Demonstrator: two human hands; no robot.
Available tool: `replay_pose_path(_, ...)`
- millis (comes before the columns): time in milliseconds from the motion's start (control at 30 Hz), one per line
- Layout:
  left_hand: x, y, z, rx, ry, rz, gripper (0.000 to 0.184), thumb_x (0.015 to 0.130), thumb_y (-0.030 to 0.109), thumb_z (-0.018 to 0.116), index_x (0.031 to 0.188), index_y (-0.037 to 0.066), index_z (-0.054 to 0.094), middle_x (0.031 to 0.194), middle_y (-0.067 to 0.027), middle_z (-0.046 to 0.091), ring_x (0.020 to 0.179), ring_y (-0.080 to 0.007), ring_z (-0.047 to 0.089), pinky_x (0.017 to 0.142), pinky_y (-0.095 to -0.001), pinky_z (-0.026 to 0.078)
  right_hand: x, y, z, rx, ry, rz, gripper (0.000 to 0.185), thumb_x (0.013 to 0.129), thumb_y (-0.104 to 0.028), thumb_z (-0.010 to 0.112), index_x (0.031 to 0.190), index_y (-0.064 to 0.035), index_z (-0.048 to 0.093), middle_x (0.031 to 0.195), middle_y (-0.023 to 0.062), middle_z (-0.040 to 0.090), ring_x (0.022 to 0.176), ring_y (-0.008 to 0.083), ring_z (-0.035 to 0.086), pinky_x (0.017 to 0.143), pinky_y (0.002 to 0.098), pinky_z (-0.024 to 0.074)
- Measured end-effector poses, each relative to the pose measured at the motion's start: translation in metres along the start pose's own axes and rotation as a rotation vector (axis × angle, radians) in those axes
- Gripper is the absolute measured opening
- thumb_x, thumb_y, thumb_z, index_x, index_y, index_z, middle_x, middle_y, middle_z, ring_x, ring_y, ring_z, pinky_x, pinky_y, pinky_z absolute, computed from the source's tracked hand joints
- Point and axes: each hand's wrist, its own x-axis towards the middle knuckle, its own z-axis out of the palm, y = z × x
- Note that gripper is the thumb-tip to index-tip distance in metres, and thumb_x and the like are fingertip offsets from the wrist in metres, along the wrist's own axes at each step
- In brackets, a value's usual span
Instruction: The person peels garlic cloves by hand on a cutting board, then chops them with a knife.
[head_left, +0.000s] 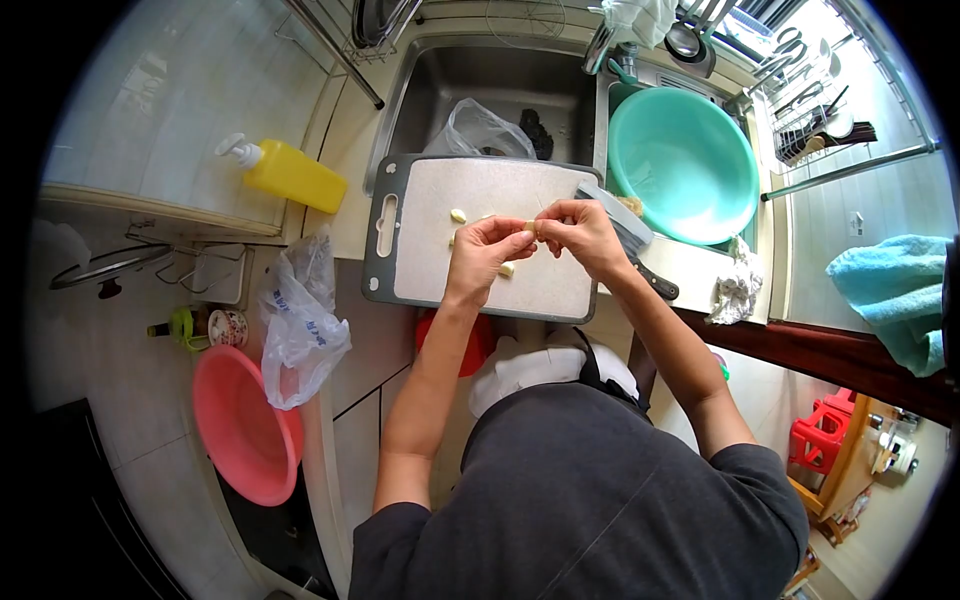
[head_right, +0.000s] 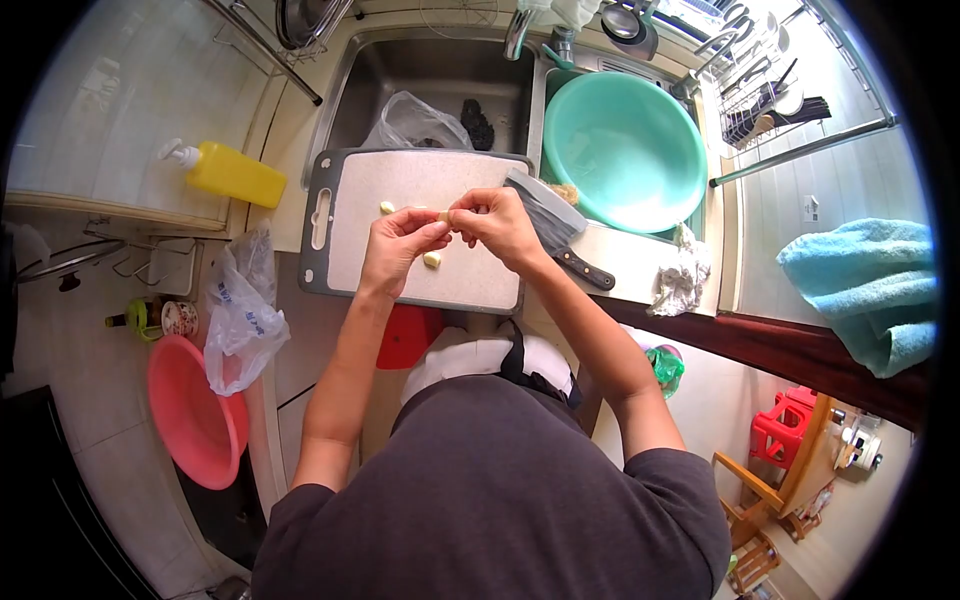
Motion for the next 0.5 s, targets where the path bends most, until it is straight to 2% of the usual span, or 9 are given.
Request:
replay_pose_path(33, 0.0, 0.0002, -0.0018, -0.067, -0.015, -0.047, 0.013, 0.086, 0.004, 0.068, 0.096, -0.003, 0.067, 0.085, -0.0103, 0.07, 0.074, -0.0145, 0.068, 0.07, -0.0251, 0.058, 0.0003, 0.0005, -0.0012, 0.0, -0.001, 0.001, 0.014, 0.081, -0.009, 0.065, 0.082, 0.005, 0.068, 0.067, 0.006, 0.064, 0.057, 0.0097, 0.059, 0.051, 0.0233, 0.0481)
replay_pose_path(100, 0.0001, 0.0, -0.0053, -0.134, -0.031, -0.095, 0.013, 0.086, 0.004, 0.068, 0.097, -0.003, 0.066, 0.086, -0.0106, 0.07, 0.075, -0.0154, 0.069, 0.07, -0.0253, 0.058, 0.0013, 0.0016, -0.0031, 0.203, -0.061, 0.079, 0.012, 0.083, -0.008, 0.065, 0.086, 0.0038, 0.067, 0.072, 0.0057, 0.064, 0.057, 0.0094, 0.057, 0.052, 0.0228, 0.0471)
replay_pose_path(167, 0.0007, -0.001, -0.0084, -0.288, -0.061, -0.167, 0.013, 0.089, 0.001, 0.063, 0.101, -0.001, 0.066, 0.092, -0.0121, 0.069, 0.08, -0.0179, 0.069, 0.074, -0.026, 0.06, 0.0018, 0.0014, -0.0028, 0.287, -0.068, 0.123, 0.012, 0.084, -0.009, 0.066, 0.087, 0.003, 0.067, 0.073, 0.0057, 0.064, 0.057, 0.0095, 0.057, 0.053, 0.0229, 0.0473)
replay_pose_path(300, 0.0013, 0.0021, -0.0091, -0.394, -0.076, -0.222, 0.012, 0.089, 0.003, 0.063, 0.101, -0.002, 0.065, 0.091, -0.0114, 0.069, 0.078, -0.0177, 0.069, 0.072, -0.0255, 0.059, 0.0037, 0.0025, -0.0027, 0.439, -0.096, 0.185, 0.013, 0.086, -0.011, 0.067, 0.088, 0.0011, 0.066, 0.076, 0.0054, 0.064, 0.059, 0.0096, 0.057, 0.056, 0.0229, 0.0476)
replay_pose_path(433, 0.0014, 0.0024, -0.0101, -0.445, -0.073, -0.22, 0.013, 0.09, 0.003, 0.062, 0.102, -0.001, 0.064, 0.092, -0.0118, 0.068, 0.082, -0.0185, 0.069, 0.074, -0.0252, 0.06, 0.0058, 0.0, -0.0026, 0.478, -0.104, 0.18, 0.012, 0.086, -0.011, 0.066, 0.088, 0.0012, 0.065, 0.075, 0.0049, 0.063, 0.059, 0.0094, 0.057, 0.056, 0.0228, 0.0475)
replay_pose_path(500, 0.0019, 0.0027, -0.0101, -0.43, -0.08, -0.206, 0.015, 0.09, 0.003, 0.061, 0.104, -0.001, 0.064, 0.093, -0.0117, 0.068, 0.084, -0.0188, 0.069, 0.075, -0.0252, 0.06, 0.0071, -0.0023, -0.0028, 0.324, -0.097, 0.099, 0.01, 0.086, -0.009, 0.065, 0.088, 0.0012, 0.066, 0.074, 0.0046, 0.063, 0.059, 0.0089, 0.057, 0.055, 0.0224, 0.047)
